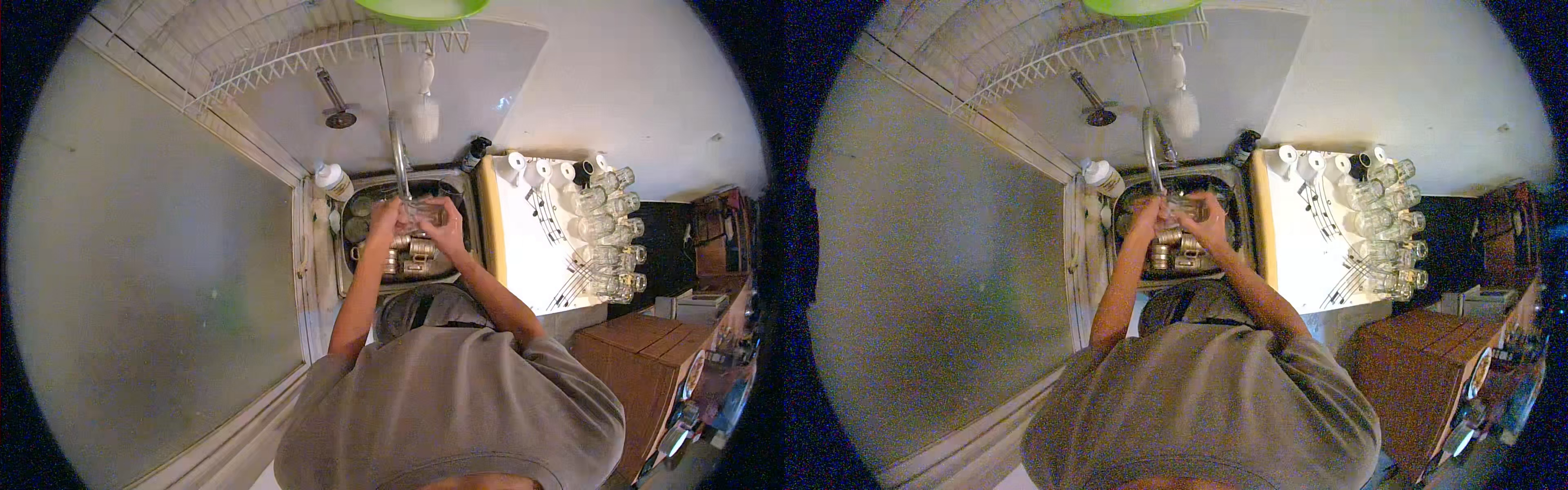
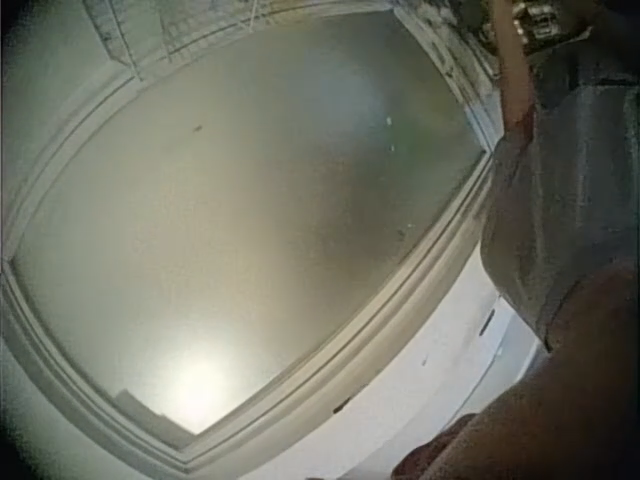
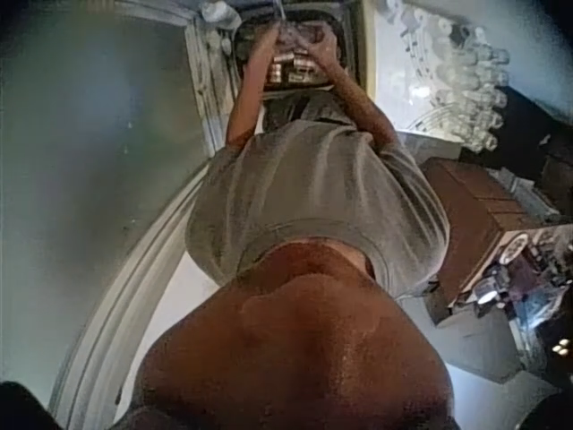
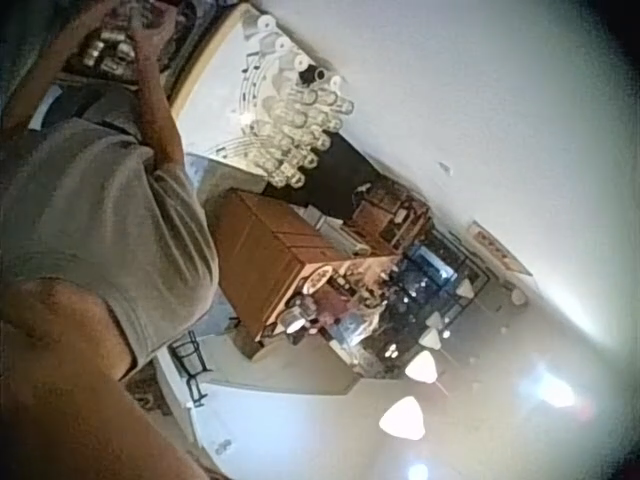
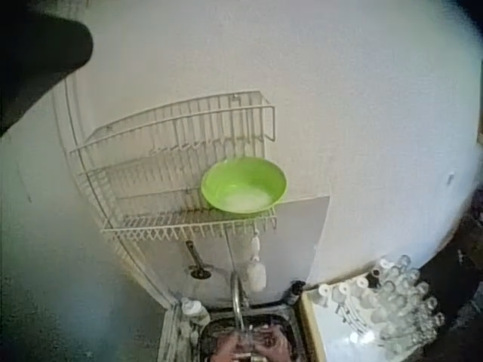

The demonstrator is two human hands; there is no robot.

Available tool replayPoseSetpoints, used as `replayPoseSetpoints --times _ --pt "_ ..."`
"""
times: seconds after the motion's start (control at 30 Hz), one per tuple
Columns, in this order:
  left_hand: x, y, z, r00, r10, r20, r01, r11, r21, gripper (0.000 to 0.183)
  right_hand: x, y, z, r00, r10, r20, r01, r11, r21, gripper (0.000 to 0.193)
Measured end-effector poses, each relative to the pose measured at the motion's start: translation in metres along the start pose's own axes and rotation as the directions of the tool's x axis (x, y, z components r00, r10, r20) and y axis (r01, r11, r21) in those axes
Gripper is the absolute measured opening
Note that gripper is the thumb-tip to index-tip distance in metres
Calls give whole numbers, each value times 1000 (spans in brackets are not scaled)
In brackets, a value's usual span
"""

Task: Washing a glass jar with soap and a sponge in a kitchen sink.

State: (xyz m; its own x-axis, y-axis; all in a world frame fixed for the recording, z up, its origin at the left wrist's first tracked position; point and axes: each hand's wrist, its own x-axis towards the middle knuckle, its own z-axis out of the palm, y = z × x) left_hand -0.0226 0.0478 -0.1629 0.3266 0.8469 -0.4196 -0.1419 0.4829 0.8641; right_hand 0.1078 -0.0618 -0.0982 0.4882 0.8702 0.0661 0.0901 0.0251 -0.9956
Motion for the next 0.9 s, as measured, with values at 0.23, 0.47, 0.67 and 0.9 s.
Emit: replayPoseSetpoints --times 0.23,0.47,0.67,0.9 --pt "-13 31 13 838 -507 202 514 857 16 27 5 10 -26 876 -452 169 480 849 -219 42" --pt "-27 11 8 939 -2 344 -1 1000 9 31 -9 0 -18 971 216 106 -232 956 178 43" --pt "-32 41 17 816 -249 522 277 961 26 28 -14 31 -35 955 -106 278 69 987 142 42" --pt "-31 32 6 804 -76 589 1 992 126 33 -13 14 -23 920 333 205 -388 844 370 44"
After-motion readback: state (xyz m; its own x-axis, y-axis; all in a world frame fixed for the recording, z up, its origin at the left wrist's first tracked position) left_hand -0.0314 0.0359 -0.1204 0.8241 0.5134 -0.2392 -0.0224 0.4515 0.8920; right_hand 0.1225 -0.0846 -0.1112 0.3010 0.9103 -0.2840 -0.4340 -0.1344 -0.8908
